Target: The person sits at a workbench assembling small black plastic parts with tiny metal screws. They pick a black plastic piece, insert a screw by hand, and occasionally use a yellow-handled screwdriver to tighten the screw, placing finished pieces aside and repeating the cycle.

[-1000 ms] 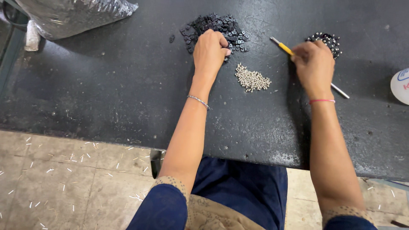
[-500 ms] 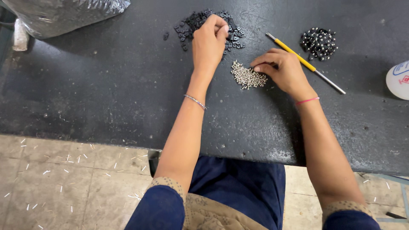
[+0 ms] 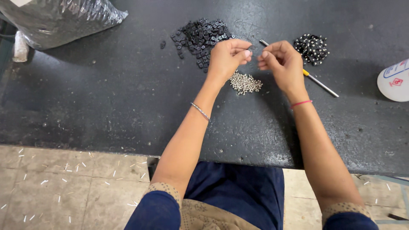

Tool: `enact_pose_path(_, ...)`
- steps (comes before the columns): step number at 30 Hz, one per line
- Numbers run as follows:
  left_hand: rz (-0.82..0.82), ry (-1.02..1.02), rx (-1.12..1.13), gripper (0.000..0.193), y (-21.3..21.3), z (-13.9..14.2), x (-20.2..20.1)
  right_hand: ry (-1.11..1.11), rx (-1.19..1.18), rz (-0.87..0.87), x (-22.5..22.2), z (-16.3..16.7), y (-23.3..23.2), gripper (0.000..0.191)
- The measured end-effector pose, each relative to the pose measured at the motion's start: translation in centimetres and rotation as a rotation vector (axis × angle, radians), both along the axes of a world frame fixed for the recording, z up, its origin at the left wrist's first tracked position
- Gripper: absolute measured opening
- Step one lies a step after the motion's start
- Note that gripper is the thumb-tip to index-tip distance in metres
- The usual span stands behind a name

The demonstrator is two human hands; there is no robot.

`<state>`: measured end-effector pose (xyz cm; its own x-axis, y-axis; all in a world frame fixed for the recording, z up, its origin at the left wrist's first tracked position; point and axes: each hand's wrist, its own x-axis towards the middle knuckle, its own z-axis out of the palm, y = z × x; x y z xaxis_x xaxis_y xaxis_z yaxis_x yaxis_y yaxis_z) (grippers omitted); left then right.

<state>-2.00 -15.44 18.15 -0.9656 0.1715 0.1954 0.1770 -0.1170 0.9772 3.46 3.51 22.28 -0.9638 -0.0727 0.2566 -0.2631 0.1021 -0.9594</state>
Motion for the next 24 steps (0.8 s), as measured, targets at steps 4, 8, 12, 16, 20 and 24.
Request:
enact_pose_path(4, -0.015, -0.025, -0.031, 0.021, 0.4, 0.7, 0.8, -0.038, -0.029, -0.067, -0.2, -0.2, 0.6, 0.01)
enact_pose_path(8, 0.003, -0.017, -0.064, 0.019, 0.5, 1.6, 1.5, -0.061, -0.123, -0.047, -0.1, 0.0, 0.6, 0.014)
enact_pose_path(12, 0.011, -0.027, -0.065, 0.018, 0.6, 2.2, 2.0, -0.055, -0.106, -0.035, 0.1, 0.1, 0.4, 0.015)
enact_pose_path(16, 0.024, -0.043, -0.074, 0.018, 0.8, 2.5, 2.3, 0.008, -0.046, -0.057, 0.0, -0.1, 0.2, 0.012)
enact_pose_path(20, 0.02, -0.016, -0.07, 0.018, 0.9, 2.8, 2.5, 0.07, 0.013, -0.058, -0.2, -0.5, 0.2, 0.012)
enact_pose_path(24, 0.019, -0.027, -0.069, 0.017, 1.2, 2.9, 2.6, 0.085, 0.027, -0.069, -0.2, -0.7, 0.3, 0.012)
